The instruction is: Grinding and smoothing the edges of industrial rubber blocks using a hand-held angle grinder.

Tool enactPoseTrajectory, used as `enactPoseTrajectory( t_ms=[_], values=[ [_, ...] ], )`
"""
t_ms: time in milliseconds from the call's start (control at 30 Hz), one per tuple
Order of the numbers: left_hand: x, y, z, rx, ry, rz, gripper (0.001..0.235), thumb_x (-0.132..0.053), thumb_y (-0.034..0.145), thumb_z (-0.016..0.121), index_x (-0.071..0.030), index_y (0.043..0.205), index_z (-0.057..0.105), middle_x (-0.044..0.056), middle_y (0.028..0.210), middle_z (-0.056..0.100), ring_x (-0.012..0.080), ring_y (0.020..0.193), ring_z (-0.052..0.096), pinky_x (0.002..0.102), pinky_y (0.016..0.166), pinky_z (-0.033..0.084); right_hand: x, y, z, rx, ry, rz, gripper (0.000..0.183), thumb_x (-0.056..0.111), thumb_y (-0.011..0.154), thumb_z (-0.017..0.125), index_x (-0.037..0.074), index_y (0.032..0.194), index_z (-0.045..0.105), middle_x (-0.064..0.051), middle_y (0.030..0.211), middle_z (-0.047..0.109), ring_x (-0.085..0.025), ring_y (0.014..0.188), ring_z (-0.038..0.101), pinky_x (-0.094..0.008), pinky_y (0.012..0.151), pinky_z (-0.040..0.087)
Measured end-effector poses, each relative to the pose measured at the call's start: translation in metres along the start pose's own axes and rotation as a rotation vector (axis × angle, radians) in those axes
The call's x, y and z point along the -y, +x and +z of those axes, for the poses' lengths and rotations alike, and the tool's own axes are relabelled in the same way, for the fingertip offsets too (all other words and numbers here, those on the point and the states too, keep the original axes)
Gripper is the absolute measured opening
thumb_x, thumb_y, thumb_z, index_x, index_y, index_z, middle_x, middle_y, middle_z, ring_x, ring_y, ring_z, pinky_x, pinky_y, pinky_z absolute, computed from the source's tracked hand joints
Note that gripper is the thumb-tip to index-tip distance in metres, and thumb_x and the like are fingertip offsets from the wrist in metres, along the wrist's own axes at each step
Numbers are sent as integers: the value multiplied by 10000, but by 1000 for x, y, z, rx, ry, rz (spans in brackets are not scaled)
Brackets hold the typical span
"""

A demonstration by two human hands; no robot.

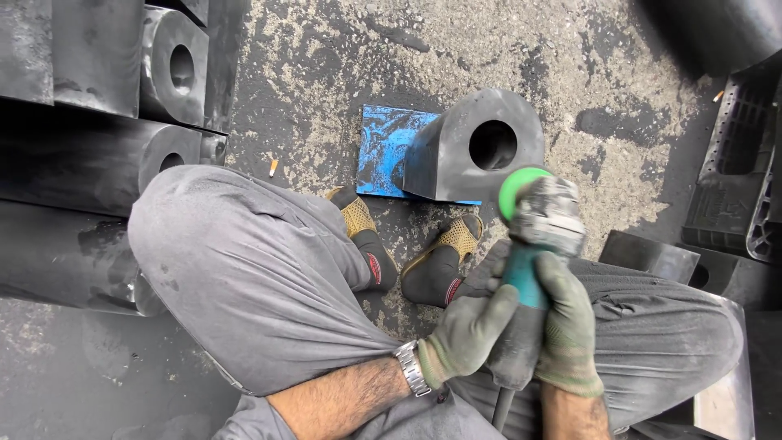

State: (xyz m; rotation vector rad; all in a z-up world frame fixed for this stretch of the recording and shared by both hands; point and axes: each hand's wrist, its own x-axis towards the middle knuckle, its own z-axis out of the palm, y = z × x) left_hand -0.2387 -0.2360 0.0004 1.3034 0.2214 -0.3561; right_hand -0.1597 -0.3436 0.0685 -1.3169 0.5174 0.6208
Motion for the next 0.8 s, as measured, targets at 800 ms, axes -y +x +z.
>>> enactPoseTrajectory(
  t_ms=[800],
  values=[
    [43,-10,3,-190,18,-159,663,-450,1146,407,32,745,623,158,622,584,260,606,608,418,642,477,3,9,21,58,-92,122,480,343,984,616,-81,1209,616,-169,975,719,-219,814,697,-359,754,581]
  ],
)
